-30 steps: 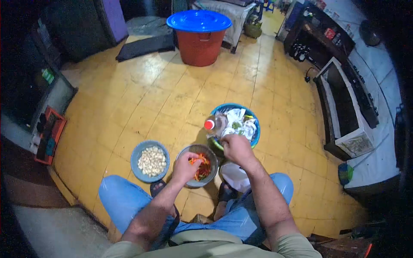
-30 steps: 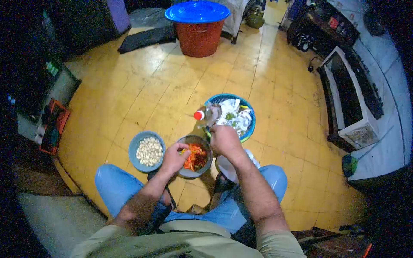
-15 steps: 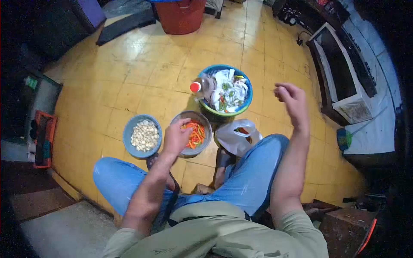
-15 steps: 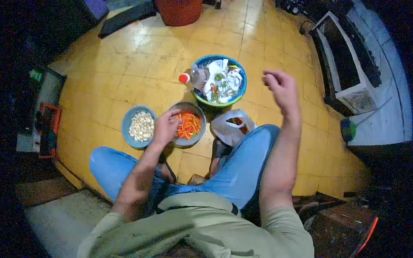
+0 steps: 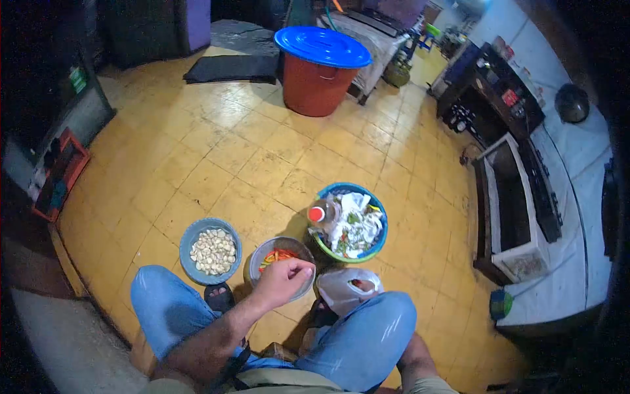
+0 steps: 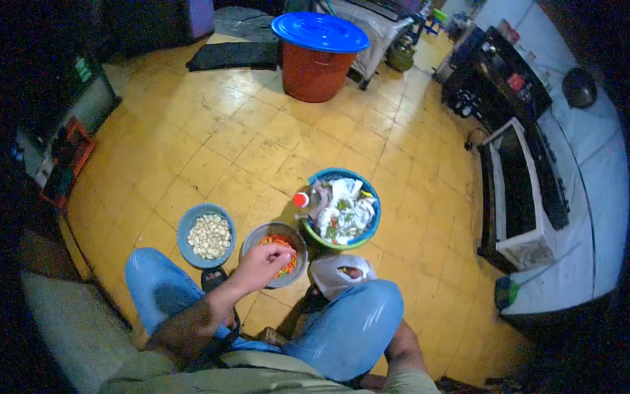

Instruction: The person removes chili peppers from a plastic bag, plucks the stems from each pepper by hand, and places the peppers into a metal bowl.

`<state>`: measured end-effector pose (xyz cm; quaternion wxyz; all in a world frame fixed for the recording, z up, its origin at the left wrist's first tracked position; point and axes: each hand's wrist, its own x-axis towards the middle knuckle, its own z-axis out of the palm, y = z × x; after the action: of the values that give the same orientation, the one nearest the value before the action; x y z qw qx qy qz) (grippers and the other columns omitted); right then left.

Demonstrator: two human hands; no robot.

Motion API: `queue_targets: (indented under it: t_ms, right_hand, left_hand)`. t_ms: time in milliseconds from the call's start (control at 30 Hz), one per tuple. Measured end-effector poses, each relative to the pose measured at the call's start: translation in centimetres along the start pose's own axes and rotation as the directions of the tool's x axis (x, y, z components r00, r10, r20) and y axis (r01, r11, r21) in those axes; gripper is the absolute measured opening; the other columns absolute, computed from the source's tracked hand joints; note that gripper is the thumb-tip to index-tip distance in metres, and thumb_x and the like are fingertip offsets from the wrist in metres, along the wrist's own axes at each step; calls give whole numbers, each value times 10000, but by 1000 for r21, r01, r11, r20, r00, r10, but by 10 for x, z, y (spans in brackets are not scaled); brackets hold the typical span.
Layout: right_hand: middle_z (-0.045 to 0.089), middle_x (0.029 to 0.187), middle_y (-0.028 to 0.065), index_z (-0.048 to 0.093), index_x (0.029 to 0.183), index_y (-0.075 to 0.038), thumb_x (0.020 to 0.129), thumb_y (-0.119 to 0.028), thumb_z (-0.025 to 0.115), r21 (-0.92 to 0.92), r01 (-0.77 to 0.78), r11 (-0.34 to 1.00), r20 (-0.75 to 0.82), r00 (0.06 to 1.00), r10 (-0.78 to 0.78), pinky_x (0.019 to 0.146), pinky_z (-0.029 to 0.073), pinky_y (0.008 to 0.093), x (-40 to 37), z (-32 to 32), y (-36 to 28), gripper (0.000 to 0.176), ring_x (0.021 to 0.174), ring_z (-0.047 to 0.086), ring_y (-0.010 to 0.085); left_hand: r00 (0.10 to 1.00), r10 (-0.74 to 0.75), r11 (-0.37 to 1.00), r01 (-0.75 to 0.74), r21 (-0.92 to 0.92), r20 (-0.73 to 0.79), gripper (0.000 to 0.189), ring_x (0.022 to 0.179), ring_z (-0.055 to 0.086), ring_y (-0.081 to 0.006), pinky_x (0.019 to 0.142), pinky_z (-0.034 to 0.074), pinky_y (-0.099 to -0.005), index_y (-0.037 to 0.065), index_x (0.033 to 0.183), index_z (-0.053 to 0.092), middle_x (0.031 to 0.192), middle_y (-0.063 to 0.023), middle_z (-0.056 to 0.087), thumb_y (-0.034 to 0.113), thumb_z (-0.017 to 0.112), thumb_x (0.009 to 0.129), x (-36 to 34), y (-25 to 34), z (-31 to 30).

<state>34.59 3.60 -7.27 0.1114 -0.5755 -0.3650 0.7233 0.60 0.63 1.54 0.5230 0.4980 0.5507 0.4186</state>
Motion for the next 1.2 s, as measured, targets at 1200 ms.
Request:
queue_targets:
  t_ms: [1200]
  right_hand:
    - [664,967,126,579,1122,-4,904,-166,596,47,239,970,-374,905,-204,697,555,309,53,18,29,272,800,655,214]
  left_hand:
    - [989,-131,947,143,-288,61,221,861,608,-78,708,489,-235,22,1076,651,953,-29,668,182,579,943,-2,-4,5]
